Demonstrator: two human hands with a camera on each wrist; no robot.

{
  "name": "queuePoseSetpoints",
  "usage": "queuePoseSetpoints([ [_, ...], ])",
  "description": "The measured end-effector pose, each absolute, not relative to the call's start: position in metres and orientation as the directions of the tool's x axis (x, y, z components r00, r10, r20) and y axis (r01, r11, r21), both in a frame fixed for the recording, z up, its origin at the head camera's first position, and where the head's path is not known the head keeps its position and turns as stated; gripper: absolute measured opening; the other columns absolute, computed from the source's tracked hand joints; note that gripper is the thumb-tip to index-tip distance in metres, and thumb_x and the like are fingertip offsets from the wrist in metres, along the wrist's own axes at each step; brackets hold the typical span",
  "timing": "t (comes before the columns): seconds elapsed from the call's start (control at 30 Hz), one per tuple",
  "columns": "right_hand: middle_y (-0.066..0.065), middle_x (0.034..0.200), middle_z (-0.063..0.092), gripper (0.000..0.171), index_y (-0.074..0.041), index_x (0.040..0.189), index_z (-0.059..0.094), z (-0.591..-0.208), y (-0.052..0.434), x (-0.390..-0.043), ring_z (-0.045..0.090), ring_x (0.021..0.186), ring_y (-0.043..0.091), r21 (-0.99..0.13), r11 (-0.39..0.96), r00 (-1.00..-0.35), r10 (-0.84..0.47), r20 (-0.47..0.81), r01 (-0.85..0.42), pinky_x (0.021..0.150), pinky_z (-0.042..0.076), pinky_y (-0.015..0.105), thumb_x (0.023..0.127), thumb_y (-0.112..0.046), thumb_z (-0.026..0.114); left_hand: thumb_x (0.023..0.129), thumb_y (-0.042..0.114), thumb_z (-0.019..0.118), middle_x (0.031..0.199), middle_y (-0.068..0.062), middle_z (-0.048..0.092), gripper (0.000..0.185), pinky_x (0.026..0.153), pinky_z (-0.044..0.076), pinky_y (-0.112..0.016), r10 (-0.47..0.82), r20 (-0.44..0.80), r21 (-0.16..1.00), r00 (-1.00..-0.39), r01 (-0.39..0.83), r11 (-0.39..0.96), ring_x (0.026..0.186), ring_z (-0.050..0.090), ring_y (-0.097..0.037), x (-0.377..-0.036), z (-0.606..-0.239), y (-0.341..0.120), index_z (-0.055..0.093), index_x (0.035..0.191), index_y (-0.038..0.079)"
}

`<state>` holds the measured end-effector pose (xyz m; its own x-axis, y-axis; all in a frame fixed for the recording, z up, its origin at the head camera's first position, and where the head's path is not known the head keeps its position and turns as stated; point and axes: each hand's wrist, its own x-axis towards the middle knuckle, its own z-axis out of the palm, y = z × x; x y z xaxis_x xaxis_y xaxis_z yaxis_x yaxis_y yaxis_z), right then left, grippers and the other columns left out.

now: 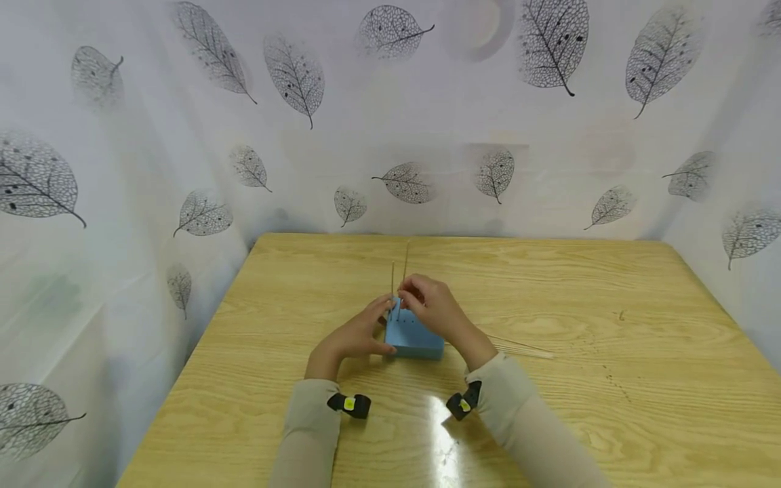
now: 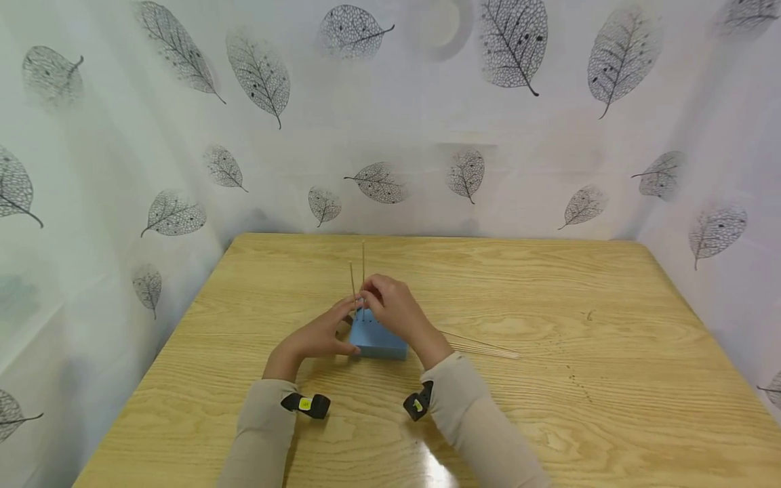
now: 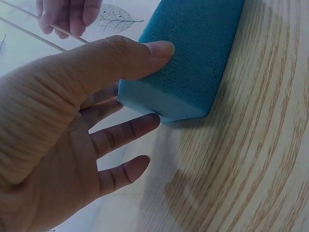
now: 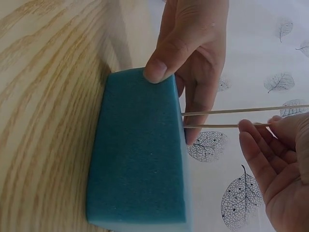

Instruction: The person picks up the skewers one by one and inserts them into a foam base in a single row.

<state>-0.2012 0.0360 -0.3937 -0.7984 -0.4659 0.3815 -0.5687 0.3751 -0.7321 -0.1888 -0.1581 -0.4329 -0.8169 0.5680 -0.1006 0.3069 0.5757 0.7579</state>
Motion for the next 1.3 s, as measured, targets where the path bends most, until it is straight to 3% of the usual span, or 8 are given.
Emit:
queuePoseSetpoints([
  [0.4, 0.003, 0.076, 0.06, 0.009, -0.001, 0.089, 0.059, -0.402, 0.033, -0.202, 0.057, 0.066, 0.012, -0.717, 0.382, -0.782, -0.503, 0.369, -0.584, 0.054, 0.046, 0.022, 0.09, -0.007, 0.052, 0.075, 0.02, 0.074, 0.148, 0.0, 0.015, 0.092, 0.096, 0.037, -0.038, 0.575, -0.094, 0.789, -0.813, 0.292, 0.541, 0.117, 0.042, -0.022, -0.189, -0.432, -0.158, 0.015, 0.145, 0.018],
  [0.73, -0.001, 0.076, 0.06, 0.013, -0.004, 0.088, 0.06, -0.411, 0.032, -0.203, 0.053, 0.065, 0.006, -0.656, 0.458, -0.771, -0.551, 0.319, -0.599, 0.055, 0.045, 0.02, 0.092, -0.011, 0.05, 0.074, 0.021, 0.074, 0.15, -0.005, 0.012, 0.091, 0.098, 0.035, -0.04, 0.581, -0.079, 0.779, -0.81, 0.314, 0.543, 0.117, 0.042, -0.024, -0.189, -0.433, -0.158, 0.017, 0.145, 0.015],
  [1.0, -0.001, 0.075, 0.06, 0.012, -0.004, 0.088, 0.06, -0.416, 0.033, -0.204, 0.056, 0.067, 0.007, -0.677, 0.433, -0.773, -0.539, 0.335, -0.595, 0.059, 0.047, 0.02, 0.092, -0.011, 0.051, 0.075, 0.022, 0.074, 0.15, -0.004, 0.009, 0.091, 0.102, 0.03, -0.042, 0.576, -0.076, 0.763, -0.814, 0.324, 0.559, 0.122, 0.037, -0.025, -0.19, -0.43, -0.157, 0.016, 0.145, 0.012],
  [1.3, -0.001, 0.076, 0.059, 0.012, -0.004, 0.088, 0.061, -0.415, 0.033, -0.2, 0.05, 0.061, 0.006, -0.677, 0.463, -0.792, -0.526, 0.31, -0.572, 0.052, 0.043, 0.02, 0.092, -0.012, 0.052, 0.075, 0.02, 0.074, 0.15, -0.008, 0.01, 0.09, 0.102, 0.03, -0.042, 0.586, -0.076, 0.772, -0.807, 0.325, 0.547, 0.118, 0.041, -0.025, -0.189, -0.432, -0.156, 0.017, 0.145, 0.011],
])
